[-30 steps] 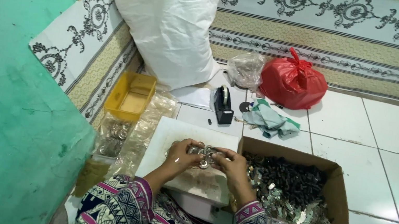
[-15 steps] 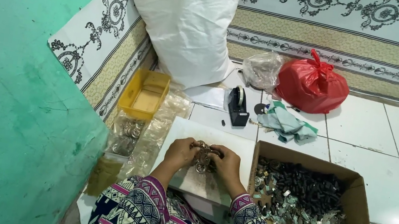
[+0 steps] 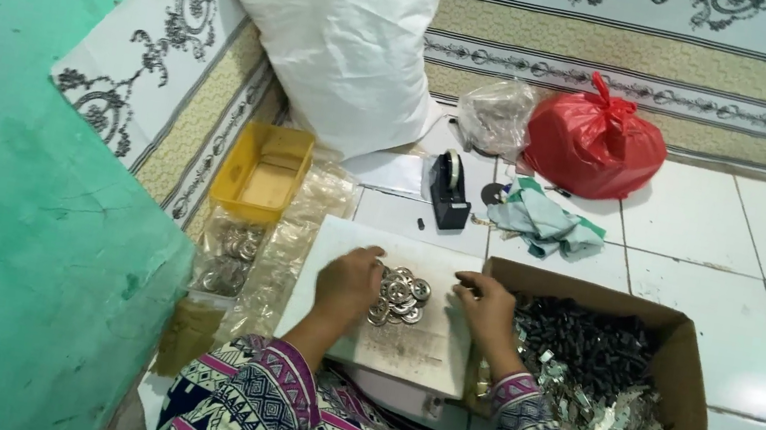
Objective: Sorting and bagging small decorative metal components into plastic bags on the floor.
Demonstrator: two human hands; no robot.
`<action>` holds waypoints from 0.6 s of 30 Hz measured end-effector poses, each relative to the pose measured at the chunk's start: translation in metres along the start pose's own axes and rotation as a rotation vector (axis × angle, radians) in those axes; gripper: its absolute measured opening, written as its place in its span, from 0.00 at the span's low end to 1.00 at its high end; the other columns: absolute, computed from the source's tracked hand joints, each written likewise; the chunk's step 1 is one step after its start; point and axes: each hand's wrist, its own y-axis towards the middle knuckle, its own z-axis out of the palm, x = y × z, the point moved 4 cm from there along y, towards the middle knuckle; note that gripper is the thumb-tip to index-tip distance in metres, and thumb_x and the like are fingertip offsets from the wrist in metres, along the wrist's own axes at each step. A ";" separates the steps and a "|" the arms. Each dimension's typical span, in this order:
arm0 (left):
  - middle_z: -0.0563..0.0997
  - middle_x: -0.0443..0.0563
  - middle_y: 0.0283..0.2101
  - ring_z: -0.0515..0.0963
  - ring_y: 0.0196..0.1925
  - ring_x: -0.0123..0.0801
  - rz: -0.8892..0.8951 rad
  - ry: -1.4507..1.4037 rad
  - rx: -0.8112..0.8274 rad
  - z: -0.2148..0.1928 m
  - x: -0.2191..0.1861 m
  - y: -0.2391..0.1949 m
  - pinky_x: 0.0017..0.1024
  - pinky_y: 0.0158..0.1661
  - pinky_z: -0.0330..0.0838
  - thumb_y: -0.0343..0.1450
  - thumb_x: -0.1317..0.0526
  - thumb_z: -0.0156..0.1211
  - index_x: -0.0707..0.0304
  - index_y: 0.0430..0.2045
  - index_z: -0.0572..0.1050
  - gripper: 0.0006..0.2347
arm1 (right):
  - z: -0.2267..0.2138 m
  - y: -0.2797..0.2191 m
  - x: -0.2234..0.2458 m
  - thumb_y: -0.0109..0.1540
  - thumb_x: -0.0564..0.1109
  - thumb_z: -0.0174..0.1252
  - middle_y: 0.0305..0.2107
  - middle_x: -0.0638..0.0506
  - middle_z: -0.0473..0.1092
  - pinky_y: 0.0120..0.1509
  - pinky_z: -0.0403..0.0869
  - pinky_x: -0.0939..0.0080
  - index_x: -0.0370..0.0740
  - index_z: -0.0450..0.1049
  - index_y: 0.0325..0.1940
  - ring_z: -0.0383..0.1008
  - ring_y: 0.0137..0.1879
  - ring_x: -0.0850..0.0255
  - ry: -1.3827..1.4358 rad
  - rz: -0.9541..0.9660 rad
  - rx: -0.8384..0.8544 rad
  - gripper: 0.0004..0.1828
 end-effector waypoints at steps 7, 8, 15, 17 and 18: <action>0.82 0.56 0.37 0.83 0.44 0.49 0.532 0.159 0.195 0.126 -0.088 -0.008 0.43 0.41 0.81 0.68 0.68 0.58 0.61 0.47 0.76 0.13 | -0.076 -0.004 -0.067 0.61 0.41 0.66 0.42 0.43 0.80 0.54 0.80 0.49 0.46 0.83 0.51 0.79 0.53 0.45 -0.157 0.201 -0.055 0.14; 0.80 0.57 0.36 0.82 0.43 0.49 0.594 0.151 0.183 0.140 -0.103 -0.014 0.42 0.39 0.81 0.67 0.68 0.59 0.63 0.42 0.77 0.11 | -0.079 -0.003 -0.089 0.61 0.43 0.66 0.42 0.44 0.80 0.56 0.79 0.47 0.48 0.83 0.51 0.79 0.54 0.45 -0.177 0.238 -0.061 0.14; 0.77 0.58 0.29 0.75 0.38 0.49 0.649 0.670 0.085 0.280 -0.130 -0.009 0.44 0.35 0.68 0.64 0.69 0.64 0.61 0.24 0.81 0.02 | -0.025 0.000 -0.191 0.61 0.44 0.58 0.44 0.46 0.80 0.60 0.77 0.49 0.52 0.84 0.50 0.78 0.56 0.45 -0.313 0.205 0.081 0.15; 0.78 0.53 0.43 0.73 0.47 0.44 0.614 0.949 0.339 0.296 -0.123 -0.005 0.43 0.45 0.60 0.70 0.64 0.57 0.56 0.38 0.78 0.06 | -0.025 -0.013 -0.163 0.60 0.43 0.59 0.44 0.47 0.80 0.60 0.78 0.48 0.53 0.84 0.50 0.78 0.55 0.46 -0.396 0.189 0.133 0.16; 0.79 0.48 0.57 0.70 0.57 0.40 0.555 1.225 0.591 0.304 -0.112 -0.004 0.43 0.55 0.52 0.77 0.58 0.50 0.51 0.52 0.76 0.11 | -0.023 -0.018 -0.148 0.59 0.43 0.60 0.44 0.48 0.80 0.59 0.78 0.47 0.55 0.83 0.51 0.79 0.55 0.46 -0.479 0.162 0.191 0.17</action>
